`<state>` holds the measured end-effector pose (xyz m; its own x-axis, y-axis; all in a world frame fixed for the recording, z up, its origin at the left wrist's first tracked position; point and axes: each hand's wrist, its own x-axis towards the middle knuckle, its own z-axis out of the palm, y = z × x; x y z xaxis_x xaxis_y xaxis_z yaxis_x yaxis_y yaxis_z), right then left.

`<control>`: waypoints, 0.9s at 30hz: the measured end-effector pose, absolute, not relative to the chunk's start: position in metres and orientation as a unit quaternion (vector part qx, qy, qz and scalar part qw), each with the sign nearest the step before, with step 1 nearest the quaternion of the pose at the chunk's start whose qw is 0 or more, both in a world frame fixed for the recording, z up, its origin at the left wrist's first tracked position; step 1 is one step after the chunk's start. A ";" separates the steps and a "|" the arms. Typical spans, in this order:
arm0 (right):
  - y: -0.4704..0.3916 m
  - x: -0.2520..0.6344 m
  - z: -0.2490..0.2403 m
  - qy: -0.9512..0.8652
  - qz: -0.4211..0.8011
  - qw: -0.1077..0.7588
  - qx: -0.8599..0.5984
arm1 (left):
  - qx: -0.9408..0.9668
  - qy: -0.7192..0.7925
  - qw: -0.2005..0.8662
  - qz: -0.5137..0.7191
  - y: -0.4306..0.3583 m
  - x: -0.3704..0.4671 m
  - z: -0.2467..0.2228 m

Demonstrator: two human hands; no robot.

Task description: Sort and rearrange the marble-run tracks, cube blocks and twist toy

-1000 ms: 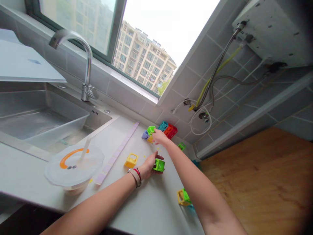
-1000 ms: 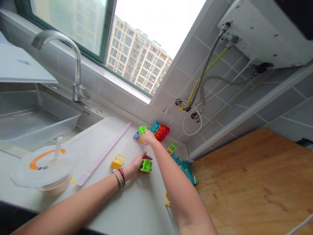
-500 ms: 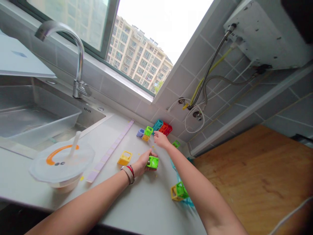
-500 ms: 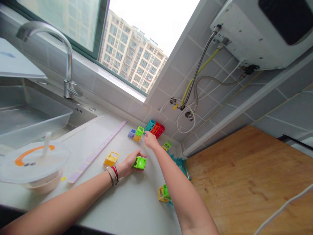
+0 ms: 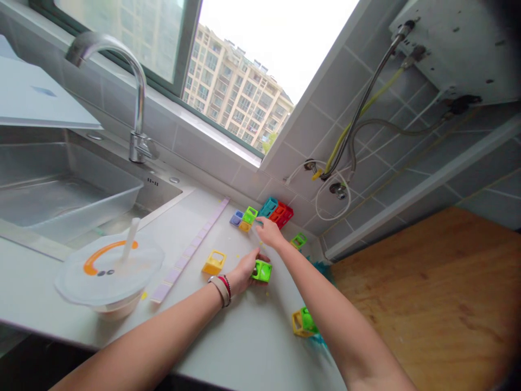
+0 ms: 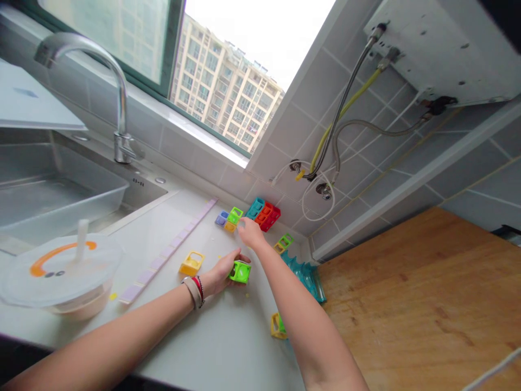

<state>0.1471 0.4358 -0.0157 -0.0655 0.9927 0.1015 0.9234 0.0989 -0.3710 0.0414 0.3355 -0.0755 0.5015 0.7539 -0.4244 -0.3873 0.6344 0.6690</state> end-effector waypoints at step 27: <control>0.471 0.124 -0.080 -0.684 0.094 0.243 -0.681 | 0.297 0.361 0.821 0.328 0.331 0.049 -0.075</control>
